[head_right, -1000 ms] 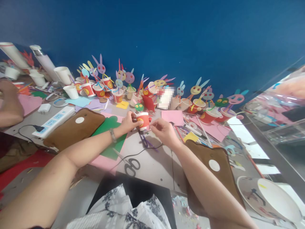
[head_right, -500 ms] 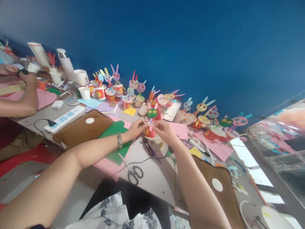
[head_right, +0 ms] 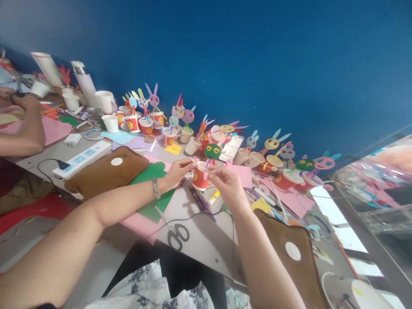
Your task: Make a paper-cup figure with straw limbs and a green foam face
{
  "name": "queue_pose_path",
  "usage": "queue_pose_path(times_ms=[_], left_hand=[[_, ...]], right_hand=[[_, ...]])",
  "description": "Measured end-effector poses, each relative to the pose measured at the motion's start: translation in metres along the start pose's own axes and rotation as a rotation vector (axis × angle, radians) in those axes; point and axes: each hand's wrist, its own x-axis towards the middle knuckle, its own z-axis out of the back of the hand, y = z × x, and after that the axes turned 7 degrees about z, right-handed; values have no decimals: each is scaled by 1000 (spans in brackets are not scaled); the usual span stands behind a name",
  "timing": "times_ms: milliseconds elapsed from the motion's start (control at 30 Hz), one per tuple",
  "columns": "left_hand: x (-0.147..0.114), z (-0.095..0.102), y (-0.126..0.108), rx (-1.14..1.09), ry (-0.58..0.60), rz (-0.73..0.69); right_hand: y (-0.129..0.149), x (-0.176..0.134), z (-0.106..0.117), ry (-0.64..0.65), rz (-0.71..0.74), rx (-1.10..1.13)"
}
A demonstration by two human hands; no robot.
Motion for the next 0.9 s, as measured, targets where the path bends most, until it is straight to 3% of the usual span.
queue_pose_path(times_ms=[233, 333, 533, 767, 900], left_hand=[[-3, 0, -9, 47, 41, -109], [-5, -2, -12, 9, 53, -78], [-9, -5, -19, -58, 61, 94], [-11, -3, -22, -102, 241, 285], [-16, -6, -15, -61, 264, 358]], right_hand=[[7, -1, -9, -36, -59, 225], [13, -3, -12, -53, -80, 300], [23, -17, -16, -69, 7, 81], [39, -29, -4, -358, 267, -107], [37, -29, 3, -357, 254, -235]])
